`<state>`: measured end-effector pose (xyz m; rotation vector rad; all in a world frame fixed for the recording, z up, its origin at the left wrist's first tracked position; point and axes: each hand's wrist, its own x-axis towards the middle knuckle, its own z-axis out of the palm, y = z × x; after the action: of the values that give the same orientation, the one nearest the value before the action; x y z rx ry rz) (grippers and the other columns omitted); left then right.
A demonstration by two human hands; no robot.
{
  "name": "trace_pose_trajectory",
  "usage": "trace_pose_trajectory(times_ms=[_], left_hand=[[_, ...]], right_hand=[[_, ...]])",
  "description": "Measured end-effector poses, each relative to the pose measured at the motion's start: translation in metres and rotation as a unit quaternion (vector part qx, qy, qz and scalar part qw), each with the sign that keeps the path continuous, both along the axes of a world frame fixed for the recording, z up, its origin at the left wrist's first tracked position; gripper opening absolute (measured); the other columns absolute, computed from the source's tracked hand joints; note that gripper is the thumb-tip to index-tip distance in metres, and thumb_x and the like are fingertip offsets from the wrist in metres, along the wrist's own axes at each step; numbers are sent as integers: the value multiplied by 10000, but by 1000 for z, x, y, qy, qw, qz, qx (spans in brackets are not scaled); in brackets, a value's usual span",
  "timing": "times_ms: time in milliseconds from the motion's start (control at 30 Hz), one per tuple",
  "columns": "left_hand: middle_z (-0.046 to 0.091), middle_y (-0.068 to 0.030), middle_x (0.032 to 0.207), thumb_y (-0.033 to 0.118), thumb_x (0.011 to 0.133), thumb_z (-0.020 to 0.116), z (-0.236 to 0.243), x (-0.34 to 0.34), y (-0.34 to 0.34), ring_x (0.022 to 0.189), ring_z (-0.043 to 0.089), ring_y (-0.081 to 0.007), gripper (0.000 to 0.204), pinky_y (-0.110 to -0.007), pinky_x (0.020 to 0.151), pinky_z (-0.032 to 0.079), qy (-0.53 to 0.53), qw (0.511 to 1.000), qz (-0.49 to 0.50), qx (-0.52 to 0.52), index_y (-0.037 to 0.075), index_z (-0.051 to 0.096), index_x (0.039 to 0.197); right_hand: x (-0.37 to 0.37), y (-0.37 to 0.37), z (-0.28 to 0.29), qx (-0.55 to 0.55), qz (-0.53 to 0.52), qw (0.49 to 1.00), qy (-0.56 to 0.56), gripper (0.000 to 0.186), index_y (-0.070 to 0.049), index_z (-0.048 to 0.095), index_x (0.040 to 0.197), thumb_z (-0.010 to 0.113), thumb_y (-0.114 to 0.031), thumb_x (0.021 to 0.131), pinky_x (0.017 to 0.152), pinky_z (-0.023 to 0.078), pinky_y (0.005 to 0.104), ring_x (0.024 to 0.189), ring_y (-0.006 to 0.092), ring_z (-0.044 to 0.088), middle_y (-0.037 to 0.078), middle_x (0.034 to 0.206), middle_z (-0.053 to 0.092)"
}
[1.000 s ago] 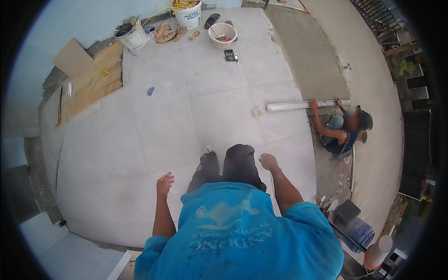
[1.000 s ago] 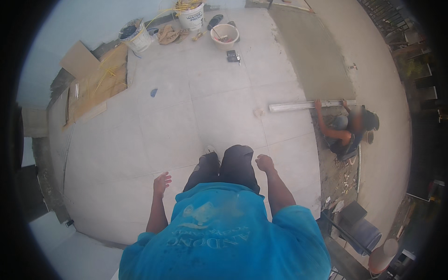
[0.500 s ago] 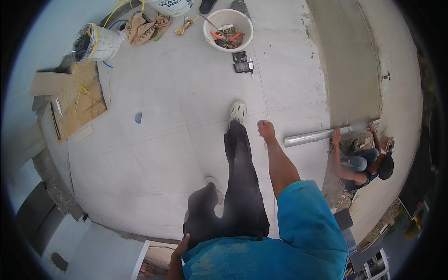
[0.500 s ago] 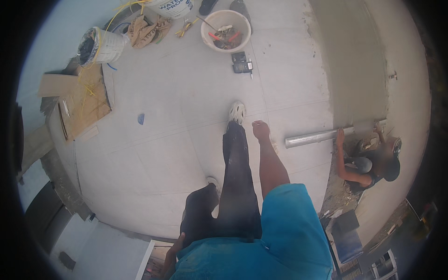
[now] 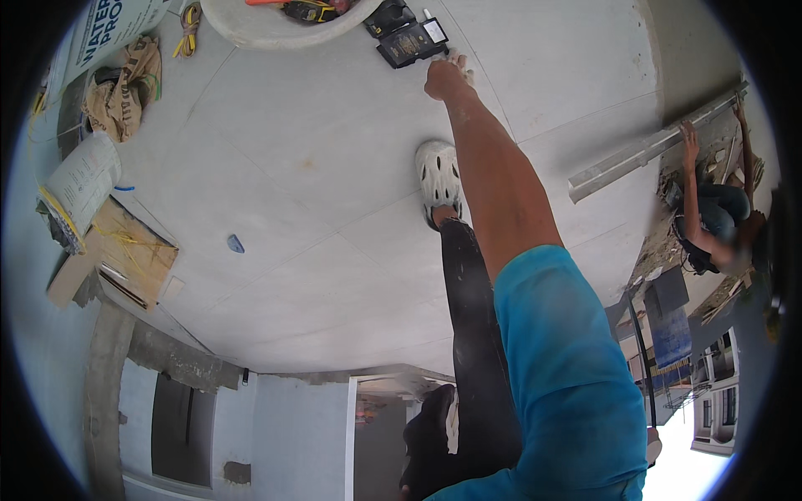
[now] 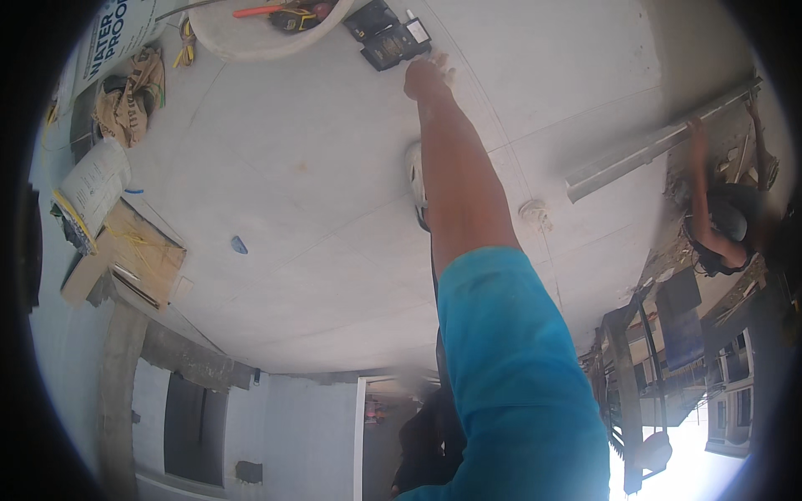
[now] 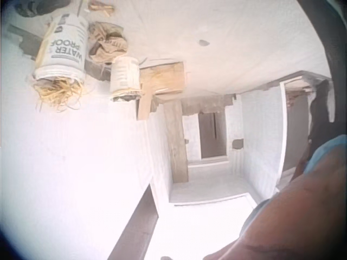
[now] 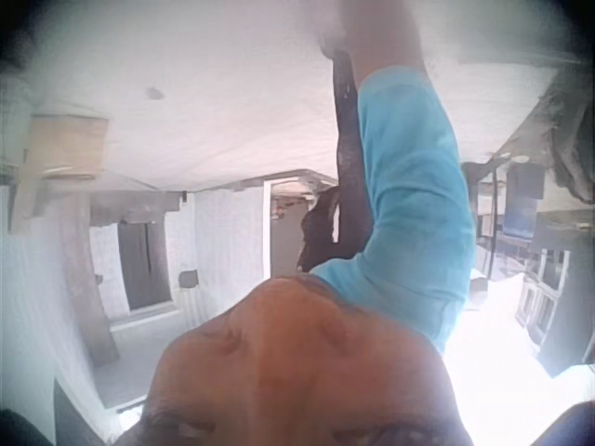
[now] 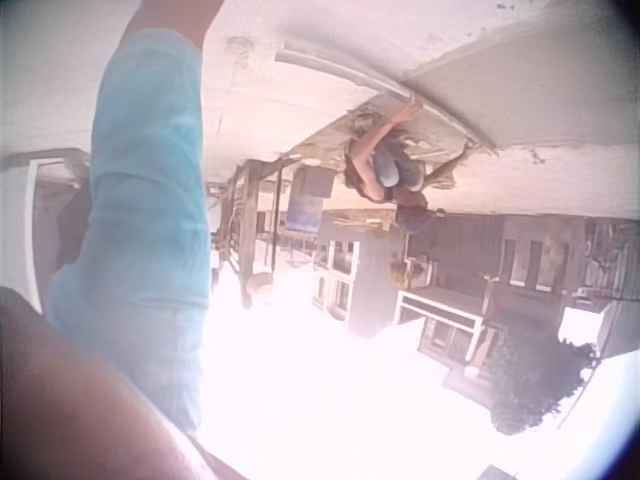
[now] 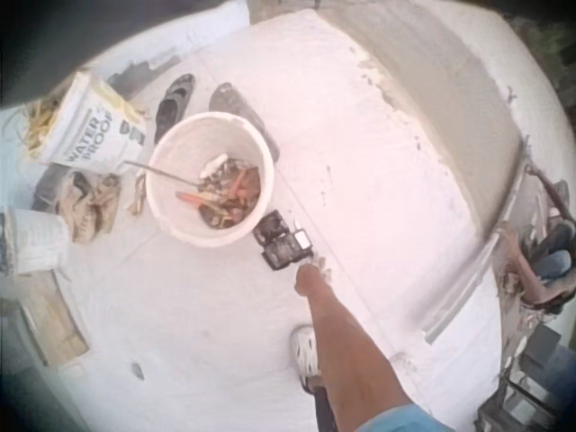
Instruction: The person measures and marks a gray tile with a tape measure and marker, then uses an angle grinder to cut the tile along the marked line. The person handles the tile and tools on a tiled floor in a construction area.
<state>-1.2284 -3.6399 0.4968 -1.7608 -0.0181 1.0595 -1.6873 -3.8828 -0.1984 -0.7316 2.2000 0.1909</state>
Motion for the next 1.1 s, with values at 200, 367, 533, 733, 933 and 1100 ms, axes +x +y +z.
trace_pose_trajectory(times_ms=[200,367,533,733,933,1100], left_hand=[[336,-218,1573,538,991,507,19,-22,-3,1424,373,-299,816,-391,1127,345,-18,1000,-14,-16,35,231,1571],[369,-227,1555,492,993,554,35,-5,-18,1396,429,-299,783,-390,1098,397,72,995,-64,-33,47,261,1568],[549,-226,1397,261,976,642,-19,-19,-52,1225,600,-281,648,-372,1011,483,171,931,-123,-299,-44,379,1483],[576,-207,1337,318,1004,570,-47,-96,-133,1115,651,-270,676,-368,923,544,342,811,-162,-447,-37,289,1505],[712,-96,887,213,968,620,-31,-58,-142,842,667,-169,287,-322,803,514,462,748,-267,-396,-5,686,1143],[733,-84,820,215,943,651,-16,-30,-142,773,686,-158,260,-304,755,520,626,637,-304,-330,10,719,1088]], right_hand=[[41,40,47,105,-38,978,-176,354,-38,629,1201,615,-131,859,1062,433,513,1369,366,416,166,1389,455],[148,169,99,-112,-229,955,-149,165,-114,764,948,642,-207,886,836,541,468,934,342,691,170,1000,697],[206,170,272,-52,-257,843,-469,422,-57,625,1217,736,-130,816,755,546,370,839,222,714,95,869,734],[213,146,492,-122,-277,666,-682,299,-16,675,1143,717,-173,892,764,505,297,860,120,638,43,906,675],[252,199,581,-313,-269,729,-545,281,-57,693,1039,719,-297,895,740,487,337,800,150,615,60,954,702],[293,251,657,-401,-311,779,-369,329,-117,696,1013,683,-428,907,684,481,336,749,160,634,59,750,657]])
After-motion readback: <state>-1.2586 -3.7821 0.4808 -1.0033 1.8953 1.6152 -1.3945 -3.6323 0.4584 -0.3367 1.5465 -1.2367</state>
